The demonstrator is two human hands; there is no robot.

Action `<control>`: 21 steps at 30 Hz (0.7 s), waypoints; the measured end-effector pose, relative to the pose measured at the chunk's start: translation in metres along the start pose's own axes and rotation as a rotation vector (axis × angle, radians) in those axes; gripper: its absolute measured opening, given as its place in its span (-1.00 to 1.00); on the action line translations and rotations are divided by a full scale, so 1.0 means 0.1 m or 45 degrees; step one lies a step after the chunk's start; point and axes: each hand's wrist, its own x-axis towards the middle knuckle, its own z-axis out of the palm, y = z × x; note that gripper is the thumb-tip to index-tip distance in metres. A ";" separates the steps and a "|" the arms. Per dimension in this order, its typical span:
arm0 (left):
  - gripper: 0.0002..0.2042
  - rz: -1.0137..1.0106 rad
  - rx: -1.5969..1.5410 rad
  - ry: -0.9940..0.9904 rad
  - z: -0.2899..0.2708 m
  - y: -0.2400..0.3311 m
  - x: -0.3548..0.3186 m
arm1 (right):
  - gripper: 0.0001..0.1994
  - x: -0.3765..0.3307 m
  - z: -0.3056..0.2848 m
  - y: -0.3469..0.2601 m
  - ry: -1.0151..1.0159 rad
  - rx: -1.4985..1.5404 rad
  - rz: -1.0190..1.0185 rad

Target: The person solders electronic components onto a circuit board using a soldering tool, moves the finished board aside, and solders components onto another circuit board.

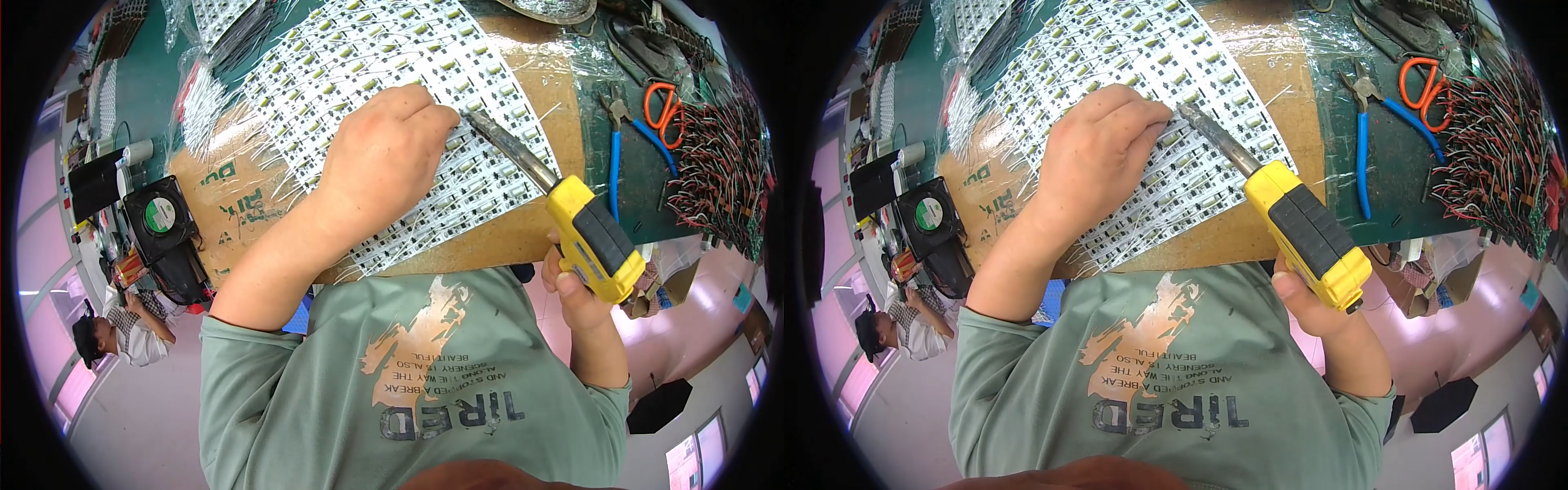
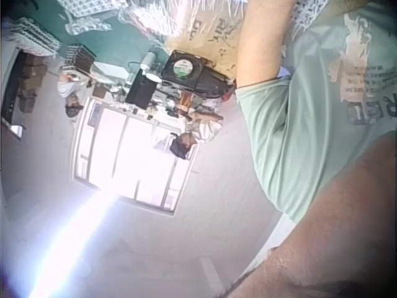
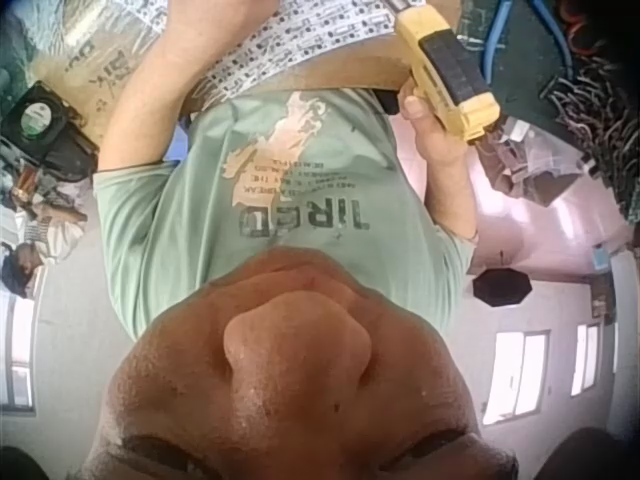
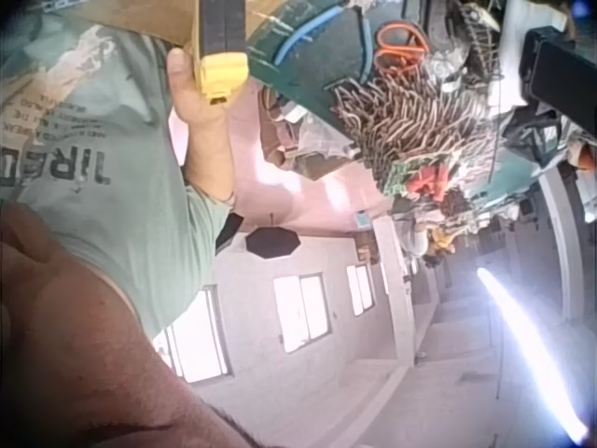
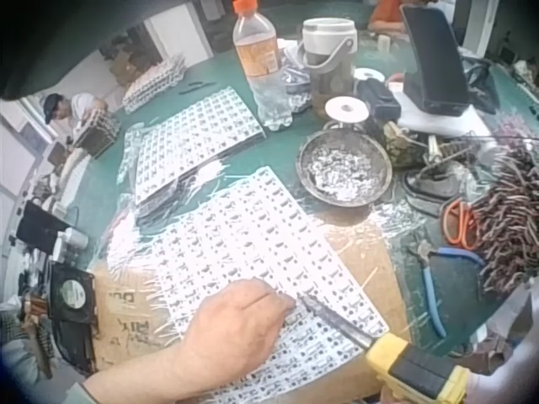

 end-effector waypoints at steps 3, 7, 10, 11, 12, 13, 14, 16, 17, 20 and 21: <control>-0.89 0.001 -0.002 0.004 0.01 0.00 0.00 | -0.35 -0.01 0.00 0.02 -0.005 -0.012 -0.023; -0.90 -0.020 -0.010 -0.016 -0.01 0.01 0.00 | -0.33 -0.02 -0.01 0.06 -0.006 -0.027 -0.054; -0.90 -0.021 0.003 -0.021 -0.01 0.00 0.00 | -0.33 -0.01 0.01 0.04 0.006 -0.011 -0.044; -0.90 -0.021 0.003 -0.021 -0.01 0.00 0.00 | -0.33 -0.01 0.01 0.03 0.006 -0.011 -0.045; -0.90 -0.016 0.002 -0.015 0.00 0.00 0.00 | -0.32 -0.01 0.01 0.01 0.014 0.034 -0.010; -0.90 -0.011 0.002 -0.010 0.00 0.00 0.00 | -0.32 -0.01 0.01 0.00 0.022 0.079 0.024; -0.90 -0.011 0.003 -0.010 0.00 0.00 0.00 | -0.32 -0.01 0.01 0.01 0.021 0.079 0.024; -0.90 -0.007 0.007 -0.016 0.00 -0.01 0.00 | -0.30 0.00 0.02 0.00 0.055 0.105 0.022; -0.90 -0.007 0.006 -0.016 0.00 -0.01 0.00 | -0.30 0.01 -0.01 -0.01 0.055 0.104 0.022; -0.90 -0.014 -0.024 -0.009 -0.01 -0.02 0.00 | -0.80 0.02 -0.05 -0.04 -0.153 0.156 -0.013; -0.90 -0.023 -0.020 -0.016 -0.01 -0.01 0.00 | -0.54 0.02 0.00 -0.03 -0.044 0.148 0.006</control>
